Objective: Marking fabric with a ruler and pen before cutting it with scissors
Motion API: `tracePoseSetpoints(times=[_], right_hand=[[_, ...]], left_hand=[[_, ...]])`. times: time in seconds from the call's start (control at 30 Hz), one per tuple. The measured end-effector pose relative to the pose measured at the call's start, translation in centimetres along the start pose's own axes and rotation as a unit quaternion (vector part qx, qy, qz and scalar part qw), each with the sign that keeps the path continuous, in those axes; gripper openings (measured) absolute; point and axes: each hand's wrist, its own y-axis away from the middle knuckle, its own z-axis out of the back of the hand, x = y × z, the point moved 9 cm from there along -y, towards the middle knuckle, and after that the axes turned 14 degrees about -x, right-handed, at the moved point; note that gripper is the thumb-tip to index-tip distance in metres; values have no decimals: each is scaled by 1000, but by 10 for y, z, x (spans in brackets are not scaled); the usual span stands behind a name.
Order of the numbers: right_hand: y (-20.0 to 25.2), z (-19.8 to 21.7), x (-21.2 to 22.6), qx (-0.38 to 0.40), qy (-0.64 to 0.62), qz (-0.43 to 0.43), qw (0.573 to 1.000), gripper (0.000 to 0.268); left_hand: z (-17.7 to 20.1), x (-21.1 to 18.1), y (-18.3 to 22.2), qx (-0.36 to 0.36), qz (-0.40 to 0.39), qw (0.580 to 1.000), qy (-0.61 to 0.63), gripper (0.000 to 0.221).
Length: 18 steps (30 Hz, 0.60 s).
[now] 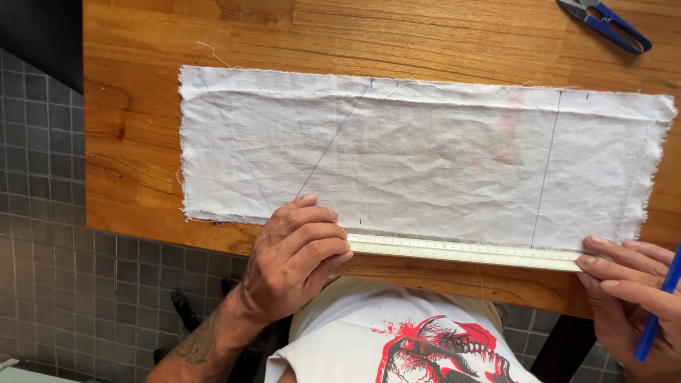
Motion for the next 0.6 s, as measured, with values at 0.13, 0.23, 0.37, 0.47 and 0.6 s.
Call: tracePoseSetpoints(times=[0.13, 0.23, 0.37, 0.47, 0.6], right_hand=[[-15, -4, 15, -16, -13, 29, 999, 19], [-19, 3, 20, -42, -7, 48, 998, 20], [-34, 7, 34, -66, -60, 61, 994, 15], [-31, 9, 31, -53, -63, 72, 994, 13], [-31, 9, 31, -44, -62, 78, 994, 22]], left_hand=[[5, -6, -5, -3, -5, 1000, 0, 11], [-4, -4, -7, 8, 6, 1000, 18, 12], [-7, -2, -5, -1, 10, 1000, -15, 8], [-9, -3, -2, -6, 4, 1000, -29, 8], [-9, -1, 0, -4, 0, 999, -39, 7]])
